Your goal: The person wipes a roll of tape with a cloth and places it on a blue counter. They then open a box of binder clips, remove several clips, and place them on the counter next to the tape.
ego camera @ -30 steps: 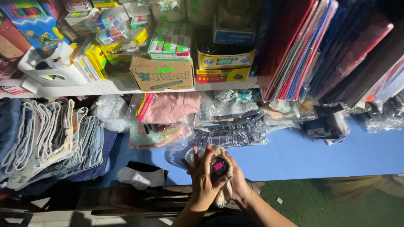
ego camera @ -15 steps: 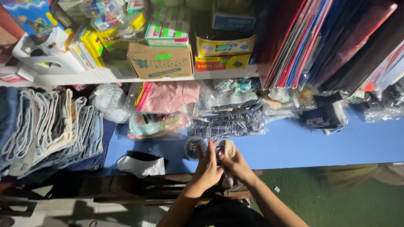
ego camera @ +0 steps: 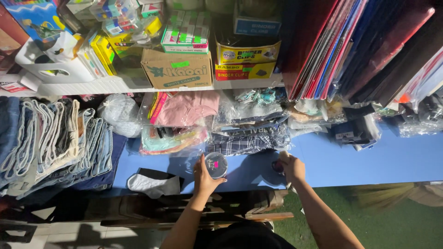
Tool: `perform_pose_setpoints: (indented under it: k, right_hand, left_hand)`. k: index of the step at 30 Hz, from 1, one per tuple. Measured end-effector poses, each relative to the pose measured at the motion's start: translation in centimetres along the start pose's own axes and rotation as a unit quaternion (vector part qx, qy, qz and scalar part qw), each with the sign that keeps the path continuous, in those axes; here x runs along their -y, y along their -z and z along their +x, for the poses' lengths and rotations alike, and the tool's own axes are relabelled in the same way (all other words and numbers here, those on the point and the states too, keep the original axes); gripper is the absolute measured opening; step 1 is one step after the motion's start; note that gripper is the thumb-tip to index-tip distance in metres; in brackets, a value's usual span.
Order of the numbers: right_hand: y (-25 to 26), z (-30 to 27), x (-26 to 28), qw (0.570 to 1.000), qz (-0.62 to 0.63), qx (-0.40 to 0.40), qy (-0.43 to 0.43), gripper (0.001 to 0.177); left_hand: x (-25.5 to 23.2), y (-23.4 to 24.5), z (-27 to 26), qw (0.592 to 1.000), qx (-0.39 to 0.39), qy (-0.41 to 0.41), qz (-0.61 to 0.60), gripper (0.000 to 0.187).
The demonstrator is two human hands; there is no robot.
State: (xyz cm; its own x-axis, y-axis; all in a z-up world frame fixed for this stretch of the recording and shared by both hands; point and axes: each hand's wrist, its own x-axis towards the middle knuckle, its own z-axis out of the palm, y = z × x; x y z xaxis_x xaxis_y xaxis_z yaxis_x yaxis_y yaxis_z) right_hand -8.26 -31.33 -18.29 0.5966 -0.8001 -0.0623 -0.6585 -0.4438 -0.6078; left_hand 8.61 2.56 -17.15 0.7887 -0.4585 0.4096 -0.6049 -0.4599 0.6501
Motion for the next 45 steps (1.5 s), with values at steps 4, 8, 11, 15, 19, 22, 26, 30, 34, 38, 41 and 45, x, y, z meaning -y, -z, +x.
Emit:
perform_pose_setpoints:
  k: [4,8,11,15,19,22,26,30,34,38,41,45]
  right_hand:
    - [-0.1,0.2,0.0,0.991,-0.124,-0.036,0.018,0.039]
    - [-0.9,2.1,-2.0,0.987,-0.051,-0.135,0.071,0.041]
    - [-0.7,3.3,-3.7,0.986,-0.065,-0.129,0.084,0.043]
    - [2.3,3.6,-2.7,0.965,-0.146,-0.149,0.162,0.037]
    - [6.2,1.4,3.8,0.945,-0.068,-0.268,0.176,0.037]
    - [9.1,-2.6,10.5,0.948,0.063,-0.211,0.231,0.035]
    - [10.8,-7.7,19.1,0.900,0.087,-0.063,0.422,0.055]
    - [11.4,-11.1,24.0,0.860,0.016,0.020,0.509,0.059]
    - [10.5,-11.8,22.2,0.826,0.007,0.074,0.559,0.049]
    - [12.5,-10.6,25.1,0.861,0.080,-0.005,0.502,0.053]
    - [13.4,-12.8,27.7,0.851,0.046,-0.010,0.523,0.052]
    - [9.5,-13.0,22.8,0.772,0.104,-0.092,0.620,0.057]
  left_hand:
    - [0.8,-1.4,-0.2,0.996,-0.050,-0.005,-0.078,0.126]
    - [-1.0,-0.2,1.1,0.993,-0.046,0.007,-0.108,0.115]
    - [-3.2,0.4,2.0,0.990,-0.069,-0.003,-0.122,0.112]
    - [-4.9,0.1,2.8,0.985,-0.072,-0.007,-0.154,0.113]
    - [-8.0,1.1,4.0,0.983,-0.068,-0.047,-0.163,0.119]
    - [-11.0,1.7,5.2,0.966,-0.054,-0.063,-0.245,0.125]
    - [-16.9,4.4,7.5,0.968,-0.069,-0.163,-0.180,0.106]
    - [-15.9,3.1,8.9,0.991,0.028,-0.116,-0.061,0.069]
    - [-14.4,4.0,8.9,0.979,-0.115,-0.162,-0.050,0.056]
    - [-17.0,6.5,8.7,0.971,-0.084,-0.181,-0.135,0.054]
    - [-15.9,6.6,9.3,0.970,-0.070,-0.169,-0.160,0.051]
    - [-11.7,3.4,9.0,0.989,-0.059,-0.109,-0.078,0.053]
